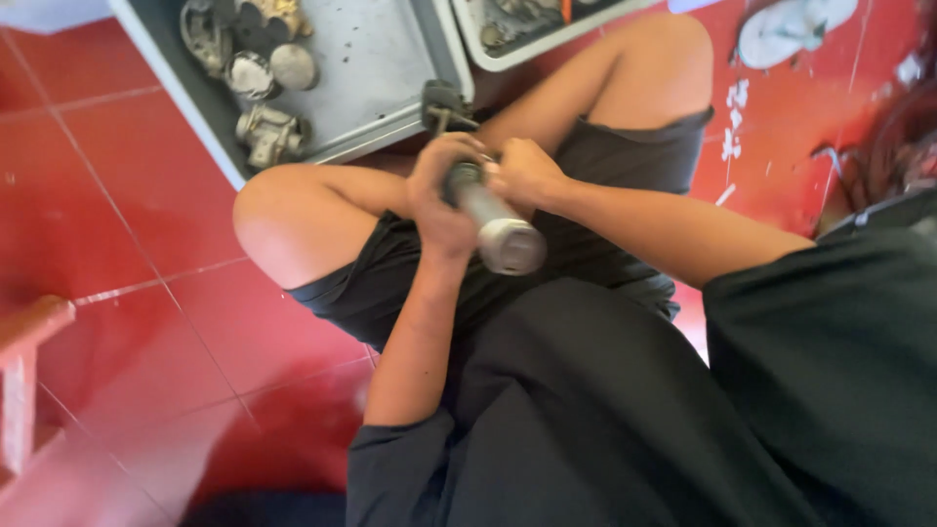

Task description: Inspecting and disassembling a motorcycle carburetor using a screwdriver while sitting on the floor.

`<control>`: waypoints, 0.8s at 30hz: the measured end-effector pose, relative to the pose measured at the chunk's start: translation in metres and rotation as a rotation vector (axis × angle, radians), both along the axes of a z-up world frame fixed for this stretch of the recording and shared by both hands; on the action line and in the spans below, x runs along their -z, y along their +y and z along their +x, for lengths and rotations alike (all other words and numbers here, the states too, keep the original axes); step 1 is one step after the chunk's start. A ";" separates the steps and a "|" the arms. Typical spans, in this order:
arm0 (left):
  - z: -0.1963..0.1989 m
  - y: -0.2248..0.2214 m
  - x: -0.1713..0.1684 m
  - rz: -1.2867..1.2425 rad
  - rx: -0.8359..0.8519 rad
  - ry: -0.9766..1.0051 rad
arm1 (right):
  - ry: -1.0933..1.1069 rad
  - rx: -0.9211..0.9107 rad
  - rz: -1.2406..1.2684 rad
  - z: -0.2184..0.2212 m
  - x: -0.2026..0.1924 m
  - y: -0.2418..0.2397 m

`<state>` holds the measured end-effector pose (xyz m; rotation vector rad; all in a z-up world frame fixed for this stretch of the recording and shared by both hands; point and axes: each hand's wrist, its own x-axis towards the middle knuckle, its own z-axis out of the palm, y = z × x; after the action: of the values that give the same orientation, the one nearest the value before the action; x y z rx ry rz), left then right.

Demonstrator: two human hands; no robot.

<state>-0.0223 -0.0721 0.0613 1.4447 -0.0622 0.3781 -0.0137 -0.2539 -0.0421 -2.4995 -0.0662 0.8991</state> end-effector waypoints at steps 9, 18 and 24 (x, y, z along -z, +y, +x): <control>0.009 -0.035 -0.030 0.182 -0.246 0.126 | -0.375 -0.206 -0.114 0.001 0.007 -0.013; 0.022 -0.017 -0.036 0.013 -0.362 0.253 | -0.314 -0.390 -0.247 0.042 -0.004 0.004; 0.026 0.010 -0.040 -0.186 -0.234 0.222 | 0.021 -0.181 -0.361 0.056 -0.026 0.018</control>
<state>0.0041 -0.0619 0.1013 1.3043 0.3156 0.4006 0.0426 -0.2355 -0.0159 -2.8520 -0.1353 1.0931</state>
